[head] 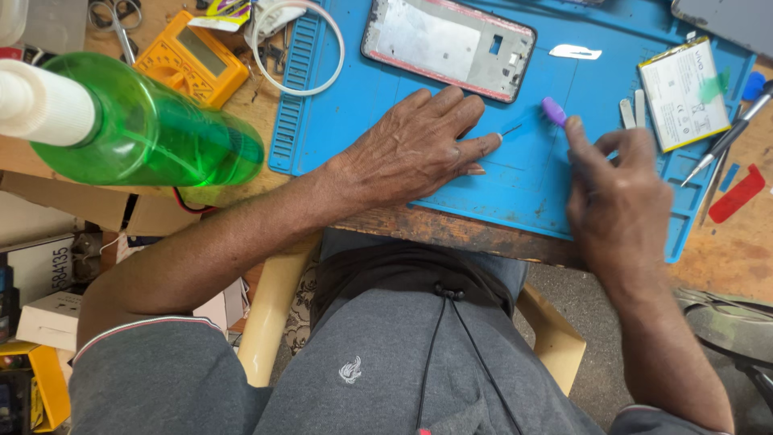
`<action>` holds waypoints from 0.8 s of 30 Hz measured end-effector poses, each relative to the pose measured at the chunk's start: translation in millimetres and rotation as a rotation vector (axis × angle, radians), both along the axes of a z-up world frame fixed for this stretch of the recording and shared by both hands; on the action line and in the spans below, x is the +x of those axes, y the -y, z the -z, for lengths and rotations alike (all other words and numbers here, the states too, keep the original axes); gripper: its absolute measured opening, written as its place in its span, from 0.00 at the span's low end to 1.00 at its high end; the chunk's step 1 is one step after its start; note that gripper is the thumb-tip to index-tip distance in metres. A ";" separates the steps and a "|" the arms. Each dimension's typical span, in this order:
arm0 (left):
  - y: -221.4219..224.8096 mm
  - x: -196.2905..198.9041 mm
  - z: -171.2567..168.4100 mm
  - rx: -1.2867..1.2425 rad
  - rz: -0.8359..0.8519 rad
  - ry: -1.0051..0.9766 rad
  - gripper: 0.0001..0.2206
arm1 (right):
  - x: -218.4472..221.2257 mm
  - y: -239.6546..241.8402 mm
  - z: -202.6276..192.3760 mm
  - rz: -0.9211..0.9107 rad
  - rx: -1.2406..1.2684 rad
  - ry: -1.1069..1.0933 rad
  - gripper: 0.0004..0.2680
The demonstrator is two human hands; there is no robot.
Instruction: The person cleans a mobile phone frame using a brush and tweezers, applies adhesive from a tube to the inner edges of the frame, and presses the screen assembly onto the body to complete the repair.
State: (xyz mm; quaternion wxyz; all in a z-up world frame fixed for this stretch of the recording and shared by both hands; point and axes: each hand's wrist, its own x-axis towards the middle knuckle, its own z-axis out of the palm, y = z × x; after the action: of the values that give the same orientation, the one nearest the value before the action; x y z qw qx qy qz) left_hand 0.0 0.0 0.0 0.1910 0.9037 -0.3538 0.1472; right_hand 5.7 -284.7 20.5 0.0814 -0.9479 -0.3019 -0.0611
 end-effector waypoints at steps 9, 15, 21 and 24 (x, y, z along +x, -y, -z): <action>-1.1 3.5 1.9 0.015 0.002 0.026 0.18 | 21.6 -11.5 -31.1 0.131 -0.004 0.092 0.13; -2.2 2.5 0.5 -0.001 0.013 -0.004 0.17 | 37.7 2.1 -29.6 0.107 -0.055 0.247 0.07; -3.4 2.9 -7.1 -0.133 0.035 -0.011 0.12 | 18.7 18.3 -50.5 0.231 -0.136 0.028 0.09; -2.5 -5.6 -21.6 -0.206 0.091 -0.055 0.08 | 17.2 28.4 -45.8 0.214 -0.122 0.019 0.10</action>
State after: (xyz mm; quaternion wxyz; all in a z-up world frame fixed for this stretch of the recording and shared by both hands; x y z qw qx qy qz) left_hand -5.6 2.5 21.6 0.2989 0.8660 -0.3720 0.1494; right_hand 22.9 -313.1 66.3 0.0139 -0.9773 -0.2028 -0.0600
